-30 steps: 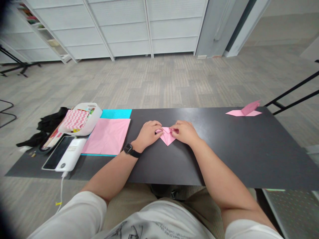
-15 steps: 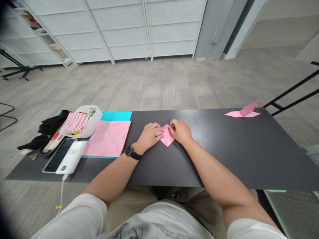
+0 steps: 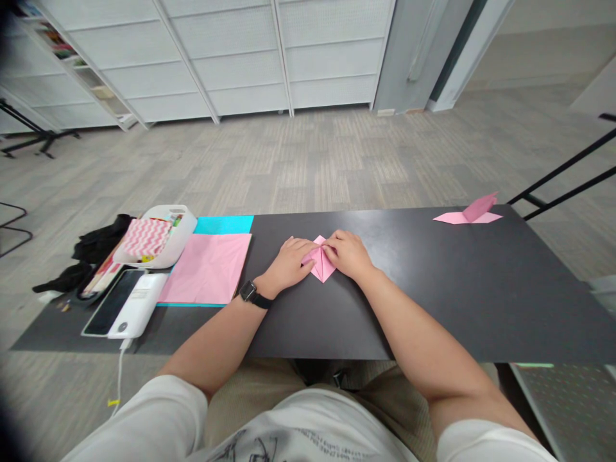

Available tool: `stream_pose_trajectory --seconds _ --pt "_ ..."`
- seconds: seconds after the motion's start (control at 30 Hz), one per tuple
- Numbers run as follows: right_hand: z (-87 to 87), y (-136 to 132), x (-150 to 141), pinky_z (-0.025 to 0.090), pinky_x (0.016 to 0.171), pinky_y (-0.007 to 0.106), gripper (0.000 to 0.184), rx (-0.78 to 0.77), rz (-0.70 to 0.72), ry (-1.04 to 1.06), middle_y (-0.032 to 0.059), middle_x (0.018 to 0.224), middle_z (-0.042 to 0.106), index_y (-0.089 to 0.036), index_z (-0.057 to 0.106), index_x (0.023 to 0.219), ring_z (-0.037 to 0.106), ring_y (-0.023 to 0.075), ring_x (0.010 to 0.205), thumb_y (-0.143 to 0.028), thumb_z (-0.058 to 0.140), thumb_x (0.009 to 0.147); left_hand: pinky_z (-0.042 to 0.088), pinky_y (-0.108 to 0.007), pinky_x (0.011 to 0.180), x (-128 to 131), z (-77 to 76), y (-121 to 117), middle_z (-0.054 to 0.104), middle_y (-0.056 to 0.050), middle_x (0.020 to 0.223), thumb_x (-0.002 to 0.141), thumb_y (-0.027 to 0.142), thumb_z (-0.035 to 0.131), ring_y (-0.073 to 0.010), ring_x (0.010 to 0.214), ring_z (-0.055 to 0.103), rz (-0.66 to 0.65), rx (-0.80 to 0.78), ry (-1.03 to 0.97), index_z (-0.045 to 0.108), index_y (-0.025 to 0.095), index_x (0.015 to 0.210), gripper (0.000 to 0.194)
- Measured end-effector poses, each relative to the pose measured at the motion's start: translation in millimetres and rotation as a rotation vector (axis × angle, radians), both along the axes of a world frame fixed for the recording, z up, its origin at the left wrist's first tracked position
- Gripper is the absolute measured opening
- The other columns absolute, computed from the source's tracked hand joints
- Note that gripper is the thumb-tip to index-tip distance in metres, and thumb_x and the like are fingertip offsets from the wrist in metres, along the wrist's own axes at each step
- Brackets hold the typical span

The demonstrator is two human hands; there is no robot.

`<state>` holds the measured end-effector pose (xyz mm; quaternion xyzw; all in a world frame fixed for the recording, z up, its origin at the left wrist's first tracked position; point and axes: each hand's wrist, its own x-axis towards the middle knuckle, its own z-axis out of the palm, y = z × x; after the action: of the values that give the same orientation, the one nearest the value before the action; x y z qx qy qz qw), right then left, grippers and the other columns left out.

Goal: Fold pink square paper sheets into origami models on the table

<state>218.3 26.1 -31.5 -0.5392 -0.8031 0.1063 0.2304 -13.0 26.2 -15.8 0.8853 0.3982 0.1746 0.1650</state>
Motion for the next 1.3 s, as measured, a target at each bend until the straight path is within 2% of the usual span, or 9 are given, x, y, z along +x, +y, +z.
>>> stream_pose_trajectory --seconds 0.17,0.3,0.43,0.53,0.7,0.8,0.9,1.07,1.3 --pt "10.9 -2 4 0.047 0.091 0.040 0.036 -0.008 -0.039 0.061 0.0080 0.101 0.071 -0.023 0.077 0.093 0.065 0.0245 0.099 -0.041 0.050 0.109 0.029 -0.053 0.131 0 -3.9 1 0.069 -0.006 0.143 0.103 0.027 0.055 -0.0262 0.133 0.059 0.007 0.005 -0.006 0.064 0.026 0.141 0.038" --pt "15.3 -6 15 0.044 0.088 0.041 0.031 -0.007 -0.075 -0.019 0.0075 0.102 0.072 -0.024 0.075 0.082 0.064 0.0257 0.098 -0.044 0.063 0.102 0.030 -0.054 0.130 -1 -6.8 1 0.069 -0.006 0.141 0.103 0.021 0.050 -0.0257 0.132 0.059 0.015 0.012 -0.009 0.063 0.026 0.141 0.040" --pt "11.9 -8 21 0.041 0.090 0.042 0.012 -0.041 -0.019 -0.067 0.0065 0.108 0.071 -0.028 0.081 0.099 0.062 0.0270 0.104 -0.035 0.072 0.094 0.031 -0.054 0.130 -1 -5.3 2 0.069 -0.007 0.141 0.103 0.018 0.048 -0.0250 0.132 0.059 0.019 0.001 -0.018 0.062 0.026 0.142 0.042" --pt "9.4 -8 21 0.041 0.090 0.042 0.020 -0.042 0.018 -0.095 0.0069 0.111 0.070 -0.032 0.082 0.113 0.061 0.0277 0.106 -0.032 0.071 0.096 0.033 -0.052 0.128 0 -1.4 2 0.069 -0.007 0.141 0.105 0.020 0.047 -0.0241 0.131 0.061 0.024 0.000 -0.064 0.061 0.026 0.143 0.041" --pt "8.8 -7 17 0.040 0.088 0.042 0.019 -0.044 -0.002 -0.112 0.0075 0.109 0.070 -0.032 0.084 0.111 0.061 0.0270 0.104 -0.031 0.069 0.098 0.041 -0.047 0.120 0 8.2 3 0.074 -0.008 0.125 0.109 0.032 0.047 -0.0234 0.116 0.066 0.100 0.015 -0.152 0.067 0.023 0.136 0.034" --pt "7.6 -7 17 0.040 0.089 0.043 0.021 -0.047 -0.027 -0.117 0.0078 0.111 0.070 -0.032 0.084 0.114 0.060 0.0275 0.105 -0.032 0.069 0.099 0.039 -0.049 0.121 -1 10.8 2 0.076 -0.005 0.113 0.111 0.037 0.048 -0.0228 0.108 0.066 0.161 0.026 -0.118 0.074 0.025 0.121 0.031" --pt "5.1 -6 18 0.040 0.091 0.044 0.024 -0.050 -0.046 -0.119 0.0080 0.112 0.070 -0.034 0.083 0.119 0.060 0.0282 0.106 -0.035 0.070 0.098 0.034 -0.054 0.125 -2 8.2 3 0.076 -0.003 0.104 0.106 0.039 0.060 -0.0240 0.105 0.066 0.180 0.032 -0.029 0.079 0.027 0.109 0.023" --pt "2.9 -5 18 0.040 0.090 0.043 0.027 -0.042 -0.044 -0.142 0.0089 0.112 0.069 -0.033 0.081 0.123 0.059 0.0285 0.106 -0.035 0.066 0.101 0.032 -0.057 0.129 -5 -2.2 7 0.073 -0.005 0.118 0.101 0.031 0.067 -0.0256 0.116 0.063 0.075 0.074 0.034 0.078 0.028 0.117 0.020" --pt "5.5 -5 15 0.045 0.090 0.044 0.025 -0.006 -0.008 -0.138 0.0099 0.113 0.070 -0.032 0.082 0.120 0.060 0.0298 0.106 -0.030 0.067 0.099 0.050 -0.047 0.115 -3 -7.8 9 0.069 -0.009 0.134 0.104 0.023 0.057 -0.0261 0.122 0.062 -0.060 0.061 0.004 0.077 0.024 0.124 0.029"
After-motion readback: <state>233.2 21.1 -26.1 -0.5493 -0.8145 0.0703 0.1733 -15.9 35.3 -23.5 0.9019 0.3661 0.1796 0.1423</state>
